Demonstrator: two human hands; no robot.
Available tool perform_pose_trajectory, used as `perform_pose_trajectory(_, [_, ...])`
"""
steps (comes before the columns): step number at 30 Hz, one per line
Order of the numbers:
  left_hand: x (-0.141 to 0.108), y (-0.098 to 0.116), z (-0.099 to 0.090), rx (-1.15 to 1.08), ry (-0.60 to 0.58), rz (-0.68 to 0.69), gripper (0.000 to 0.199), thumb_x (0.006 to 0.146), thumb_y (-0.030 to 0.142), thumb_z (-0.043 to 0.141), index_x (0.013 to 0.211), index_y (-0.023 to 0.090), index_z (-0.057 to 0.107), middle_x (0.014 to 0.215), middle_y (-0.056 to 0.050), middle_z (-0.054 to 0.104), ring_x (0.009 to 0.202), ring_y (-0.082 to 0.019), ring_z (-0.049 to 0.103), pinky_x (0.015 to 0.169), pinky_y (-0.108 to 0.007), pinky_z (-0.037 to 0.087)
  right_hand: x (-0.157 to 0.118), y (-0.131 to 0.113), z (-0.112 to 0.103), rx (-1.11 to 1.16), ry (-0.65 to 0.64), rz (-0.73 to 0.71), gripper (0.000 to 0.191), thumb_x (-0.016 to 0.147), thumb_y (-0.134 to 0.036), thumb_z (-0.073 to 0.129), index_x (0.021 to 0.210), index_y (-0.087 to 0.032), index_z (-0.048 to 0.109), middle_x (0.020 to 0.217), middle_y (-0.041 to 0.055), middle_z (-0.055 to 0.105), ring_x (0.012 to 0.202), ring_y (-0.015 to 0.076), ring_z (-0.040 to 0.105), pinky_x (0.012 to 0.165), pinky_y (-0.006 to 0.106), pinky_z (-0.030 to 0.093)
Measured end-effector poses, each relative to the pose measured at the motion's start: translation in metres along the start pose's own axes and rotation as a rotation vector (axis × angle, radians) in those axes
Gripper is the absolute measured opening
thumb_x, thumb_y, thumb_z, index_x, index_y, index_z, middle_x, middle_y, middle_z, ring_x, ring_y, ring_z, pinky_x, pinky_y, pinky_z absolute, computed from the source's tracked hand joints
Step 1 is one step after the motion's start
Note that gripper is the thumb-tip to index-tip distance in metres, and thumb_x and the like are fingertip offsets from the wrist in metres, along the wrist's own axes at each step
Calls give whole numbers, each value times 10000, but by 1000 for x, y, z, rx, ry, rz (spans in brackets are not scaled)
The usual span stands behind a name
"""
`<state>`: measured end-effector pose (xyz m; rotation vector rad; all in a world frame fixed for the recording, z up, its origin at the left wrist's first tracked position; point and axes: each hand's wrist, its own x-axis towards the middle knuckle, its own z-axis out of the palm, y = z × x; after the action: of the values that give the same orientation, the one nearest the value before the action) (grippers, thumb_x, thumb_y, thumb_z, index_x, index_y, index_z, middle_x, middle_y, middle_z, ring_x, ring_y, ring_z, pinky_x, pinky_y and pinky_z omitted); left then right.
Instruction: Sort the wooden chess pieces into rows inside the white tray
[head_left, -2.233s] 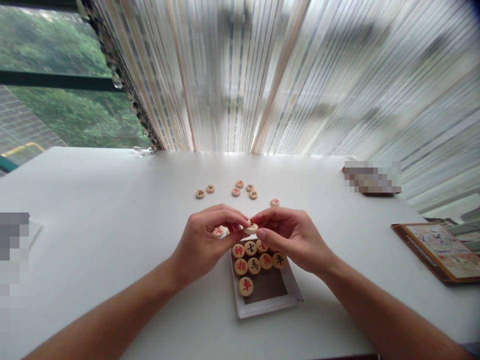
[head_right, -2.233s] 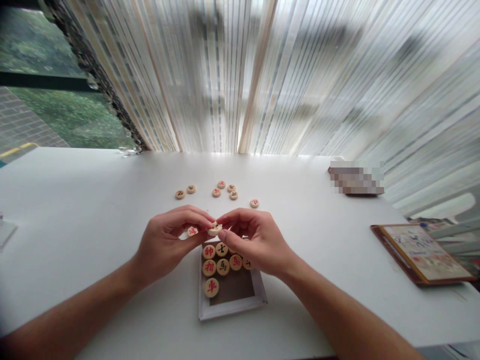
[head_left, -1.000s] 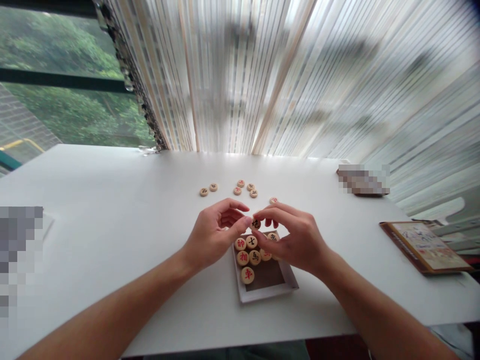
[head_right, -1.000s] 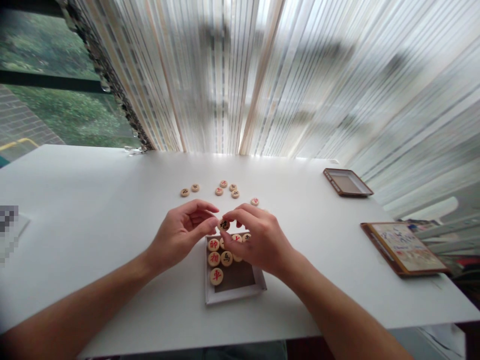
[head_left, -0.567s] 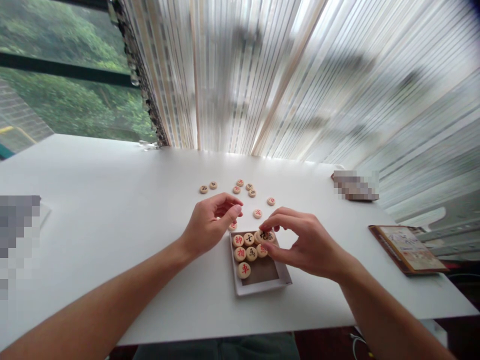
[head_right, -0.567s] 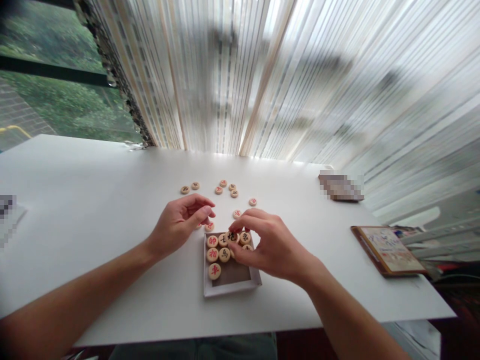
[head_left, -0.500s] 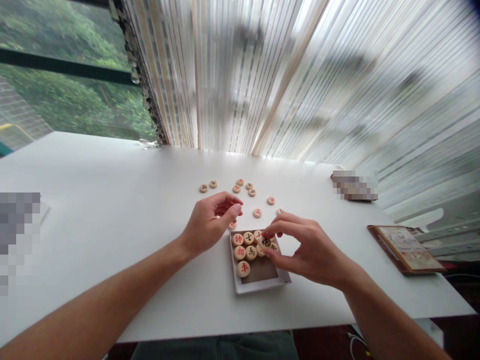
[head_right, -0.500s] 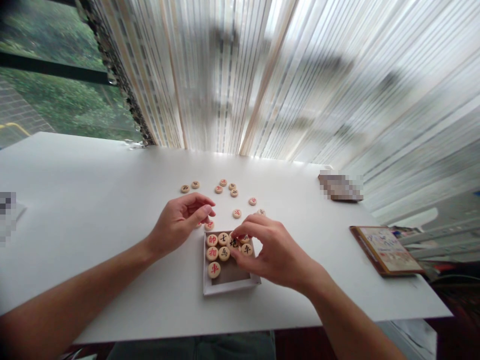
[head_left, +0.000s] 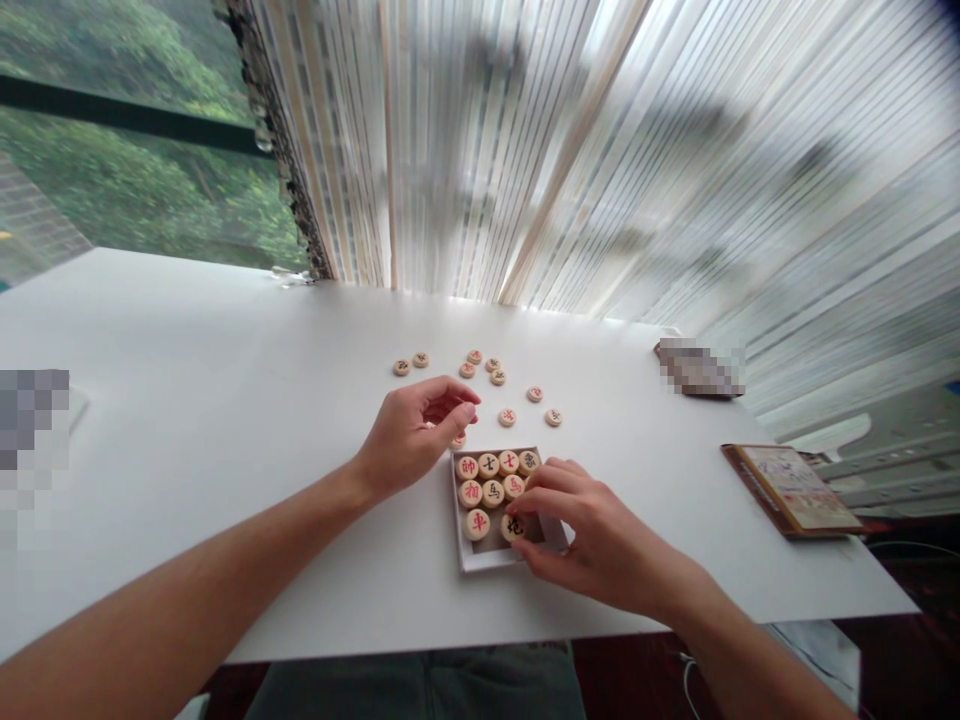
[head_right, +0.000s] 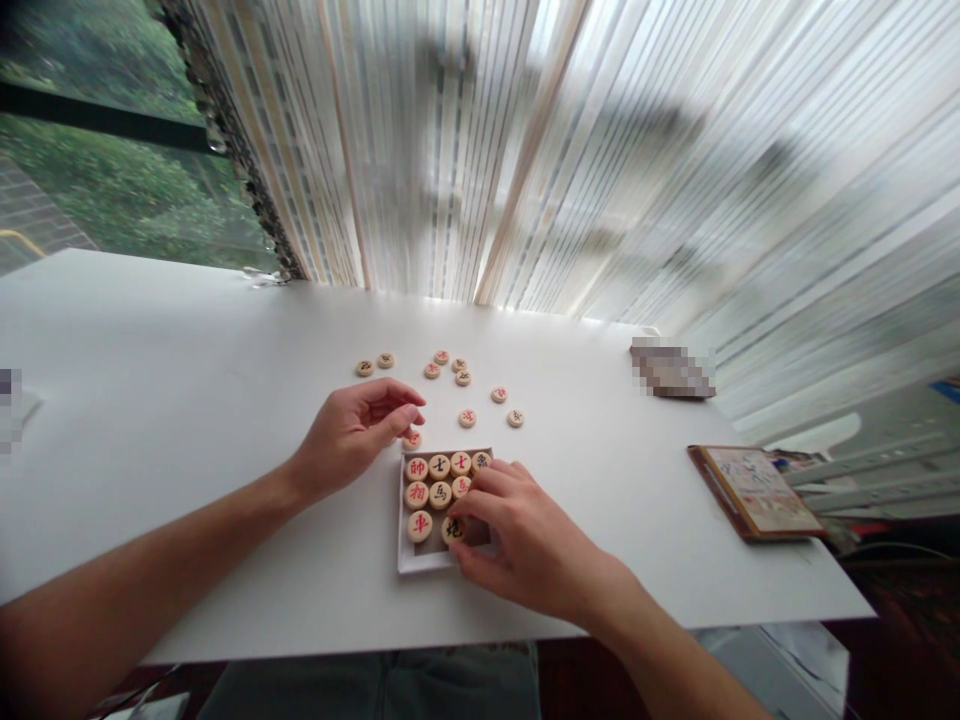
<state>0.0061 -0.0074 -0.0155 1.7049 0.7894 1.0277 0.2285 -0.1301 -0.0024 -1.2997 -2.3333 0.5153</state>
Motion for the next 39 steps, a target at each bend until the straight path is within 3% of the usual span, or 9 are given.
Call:
perform_pose_trajectory(6, [0, 0, 1, -5, 5, 8, 176, 921, 301, 687, 977, 147, 749, 843, -74, 795, 743, -182, 757, 672, -281, 632, 1, -2, 3, 6, -63, 10, 101, 948, -193, 739, 1035, -207, 788, 950, 61, 709, 911, 240, 617, 867, 393, 426])
perform_pose_trajectory(11, [0, -1, 1, -18, 3, 11, 175, 916, 300, 692, 977, 147, 751, 848, -72, 793, 749, -186, 763, 672, -283, 639, 4, -1, 1, -26, -100, -7, 96, 963, -165, 733, 974, -218, 813, 889, 43, 719, 867, 224, 624, 834, 376, 410])
perform_pose_trajectory(18, [0, -1, 1, -17, -3, 6, 177, 915, 301, 691, 974, 146, 752, 842, -70, 792, 737, -183, 760, 678, -288, 644, 6, -4, 2, -98, -81, -39, 109, 974, -193, 737, 889, -211, 802, 868, 42, 719, 866, 221, 618, 816, 376, 388])
perform_pose_trajectory(29, [-1, 2, 0, -13, 6, 3, 167, 910, 304, 698, 964, 157, 755, 839, -68, 796, 750, -193, 770, 669, -281, 642, 6, -4, 2, -134, -64, -56, 87, 974, -193, 729, 918, -207, 795, 874, 54, 727, 855, 231, 622, 808, 381, 413])
perform_pose_trajectory(35, [3, 3, -4, 11, 43, 18, 165, 913, 301, 695, 947, 154, 762, 828, -73, 803, 754, -186, 770, 648, -259, 623, 11, 4, -27, -84, 87, -32, 203, 1026, -248, 674, 862, -199, 782, 813, 59, 747, 758, 201, 647, 754, 350, 477])
perform_pose_trajectory(39, [9, -3, -11, 70, 96, 39, 184, 908, 313, 697, 942, 151, 776, 813, -70, 803, 730, -191, 774, 637, -270, 629, 38, 32, -54, -56, 240, 158, 232, 988, -309, 694, 820, -196, 809, 774, 51, 762, 663, 172, 635, 633, 307, 461])
